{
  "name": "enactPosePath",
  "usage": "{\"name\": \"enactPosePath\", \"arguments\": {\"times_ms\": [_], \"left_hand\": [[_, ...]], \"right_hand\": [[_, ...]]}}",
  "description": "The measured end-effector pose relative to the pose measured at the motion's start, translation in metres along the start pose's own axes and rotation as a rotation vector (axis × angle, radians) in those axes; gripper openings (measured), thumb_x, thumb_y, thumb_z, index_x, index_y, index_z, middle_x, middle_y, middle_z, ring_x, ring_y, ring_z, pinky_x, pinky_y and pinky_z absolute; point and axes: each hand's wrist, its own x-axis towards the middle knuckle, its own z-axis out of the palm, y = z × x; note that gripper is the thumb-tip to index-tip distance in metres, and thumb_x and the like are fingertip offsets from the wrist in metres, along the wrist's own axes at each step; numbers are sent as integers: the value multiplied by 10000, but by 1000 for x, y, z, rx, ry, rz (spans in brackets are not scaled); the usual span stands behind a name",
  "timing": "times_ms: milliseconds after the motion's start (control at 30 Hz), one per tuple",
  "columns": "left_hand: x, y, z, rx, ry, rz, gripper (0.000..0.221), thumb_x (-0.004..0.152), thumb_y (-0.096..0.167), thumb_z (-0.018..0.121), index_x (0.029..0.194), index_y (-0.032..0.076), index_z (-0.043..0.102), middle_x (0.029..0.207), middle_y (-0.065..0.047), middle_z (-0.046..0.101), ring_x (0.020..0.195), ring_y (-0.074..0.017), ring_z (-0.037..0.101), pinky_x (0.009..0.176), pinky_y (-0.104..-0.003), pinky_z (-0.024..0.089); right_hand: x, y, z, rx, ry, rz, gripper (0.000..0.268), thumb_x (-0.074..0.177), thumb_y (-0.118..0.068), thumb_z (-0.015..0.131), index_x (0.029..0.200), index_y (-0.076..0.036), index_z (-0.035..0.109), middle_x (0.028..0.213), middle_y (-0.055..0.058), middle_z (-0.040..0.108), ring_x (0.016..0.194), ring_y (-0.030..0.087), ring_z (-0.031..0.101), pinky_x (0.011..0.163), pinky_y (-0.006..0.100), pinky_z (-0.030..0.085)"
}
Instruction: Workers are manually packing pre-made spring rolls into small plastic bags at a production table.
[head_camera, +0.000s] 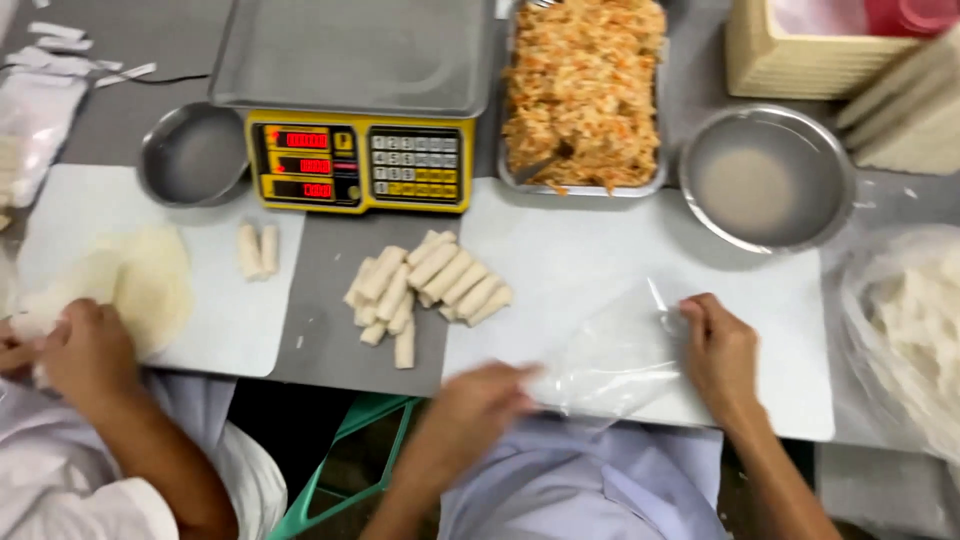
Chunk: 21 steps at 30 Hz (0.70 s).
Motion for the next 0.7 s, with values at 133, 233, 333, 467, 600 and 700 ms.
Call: {"name": "enactPosePath", "arguments": {"times_ms": [133,233,333,467,600,700], "left_hand": [[-3,-42,-76,475,516,-61,551,956,217,682,1473,90,541,1347,-190,611,1217,-368,558,1042,-475,430],[27,-74,-109,532,507,-156,691,904,298,766,1465,-13,508,1292,-244,543,1249,-411,502,949,-531,476],[54,-99,-128,483,348,-218,749,780,265,887,1429,46,584,1140,-187,653,1079,-387,605,878,-511,510],[64,-112,-151,391,266,-361,503,787,239,855,1254,112,719,947,-61,719,817,-242,681,715,-407,531],[57,-115,-169,129,274,-409,527,822,240,831,1324,124,718,1034,-125,775,912,-219,742,761,-328,606],[38,-114,-168,-300,405,-362,515,852,191,824,1342,93,700,1029,-127,713,907,-153,678,802,-263,593]], "right_hand": [[9,8,-18,-281,3,-163,263,1155,-275,479,1077,-104,663,929,59,723,775,308,669,614,440,470],[6,0,-33,-430,20,-183,267,1119,-364,528,1161,-175,712,1074,3,698,994,262,681,647,434,541],[5,-18,-47,-477,39,-186,495,1089,-447,498,1406,-108,671,1230,168,633,1099,395,600,868,498,535],[18,-90,-31,-148,180,-397,269,979,-50,735,1248,-50,723,1177,164,658,1028,372,638,950,465,527],[32,-162,38,223,-10,-761,109,953,-57,672,1030,-94,740,1136,110,690,1145,347,676,952,433,552],[32,-203,71,26,-223,-946,232,911,-28,668,1129,-109,677,1134,79,677,1164,282,654,951,390,521]]}}
